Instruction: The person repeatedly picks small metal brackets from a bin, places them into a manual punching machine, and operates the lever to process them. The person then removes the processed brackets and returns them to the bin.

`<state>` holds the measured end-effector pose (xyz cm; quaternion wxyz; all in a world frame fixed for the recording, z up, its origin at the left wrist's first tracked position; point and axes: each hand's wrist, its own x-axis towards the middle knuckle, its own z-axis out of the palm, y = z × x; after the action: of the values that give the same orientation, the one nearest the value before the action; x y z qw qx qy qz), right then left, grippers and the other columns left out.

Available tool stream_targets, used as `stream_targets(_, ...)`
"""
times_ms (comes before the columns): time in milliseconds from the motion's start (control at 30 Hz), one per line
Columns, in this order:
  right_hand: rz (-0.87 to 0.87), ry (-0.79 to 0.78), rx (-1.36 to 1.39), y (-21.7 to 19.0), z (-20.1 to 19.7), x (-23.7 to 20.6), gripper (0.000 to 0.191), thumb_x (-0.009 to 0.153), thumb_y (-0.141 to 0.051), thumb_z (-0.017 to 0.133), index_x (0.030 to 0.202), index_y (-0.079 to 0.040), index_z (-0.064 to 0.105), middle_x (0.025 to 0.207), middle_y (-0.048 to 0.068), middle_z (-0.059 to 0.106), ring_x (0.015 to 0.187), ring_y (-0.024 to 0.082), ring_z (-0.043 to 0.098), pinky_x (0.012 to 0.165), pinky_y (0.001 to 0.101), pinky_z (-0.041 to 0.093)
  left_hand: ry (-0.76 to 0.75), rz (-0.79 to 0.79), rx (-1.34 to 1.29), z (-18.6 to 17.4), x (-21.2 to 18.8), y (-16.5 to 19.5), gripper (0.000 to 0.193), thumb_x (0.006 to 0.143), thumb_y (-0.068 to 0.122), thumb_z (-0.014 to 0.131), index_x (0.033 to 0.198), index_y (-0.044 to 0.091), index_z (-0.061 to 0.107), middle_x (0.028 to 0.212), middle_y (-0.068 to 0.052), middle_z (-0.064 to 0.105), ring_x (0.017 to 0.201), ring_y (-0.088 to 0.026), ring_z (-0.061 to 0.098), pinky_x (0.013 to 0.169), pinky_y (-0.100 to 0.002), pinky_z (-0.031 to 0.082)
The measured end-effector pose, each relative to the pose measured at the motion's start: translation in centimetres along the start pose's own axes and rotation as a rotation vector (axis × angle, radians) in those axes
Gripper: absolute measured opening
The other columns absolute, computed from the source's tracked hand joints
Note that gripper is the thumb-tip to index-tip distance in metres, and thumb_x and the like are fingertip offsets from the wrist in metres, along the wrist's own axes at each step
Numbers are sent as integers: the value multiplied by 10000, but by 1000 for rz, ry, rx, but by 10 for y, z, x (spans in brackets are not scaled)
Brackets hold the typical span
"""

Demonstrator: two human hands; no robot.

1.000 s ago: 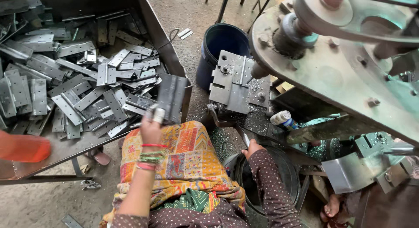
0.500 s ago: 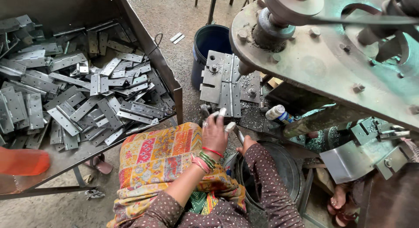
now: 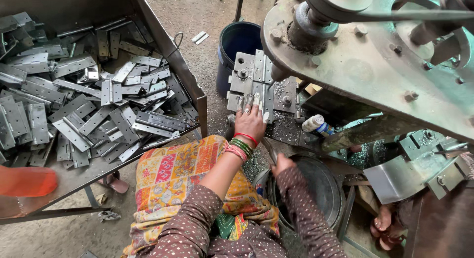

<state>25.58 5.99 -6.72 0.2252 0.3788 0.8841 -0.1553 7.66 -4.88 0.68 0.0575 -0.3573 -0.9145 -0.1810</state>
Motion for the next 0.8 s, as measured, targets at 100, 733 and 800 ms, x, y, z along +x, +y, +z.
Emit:
stream_targets(100,-16,111,43,6,45,-7,430,935,-354,712,1241,-86,571,1036,246,739,983,419,722,867,490,586,12,13,-25,-4,0,-5,371,907,302,554,1154,56,683,1361,-119,614,1306,-308,552,1086,-522,373)
stream_targets(733,-47,65,80,16,40,12,541,874,-361,764,1262,-86,507,980,212,739,881,385,752,787,460,616,291,145,180,21,1,-8,321,890,199,524,1071,18,719,1241,-161,664,1216,-291,627,1120,-480,397)
stream_targets(800,-47,44,42,21,8,27,493,880,-381,761,1201,-64,562,988,213,745,876,371,766,772,457,631,153,117,143,29,11,-7,309,925,173,512,1099,20,717,1249,-175,663,1172,-318,640,1113,-491,391)
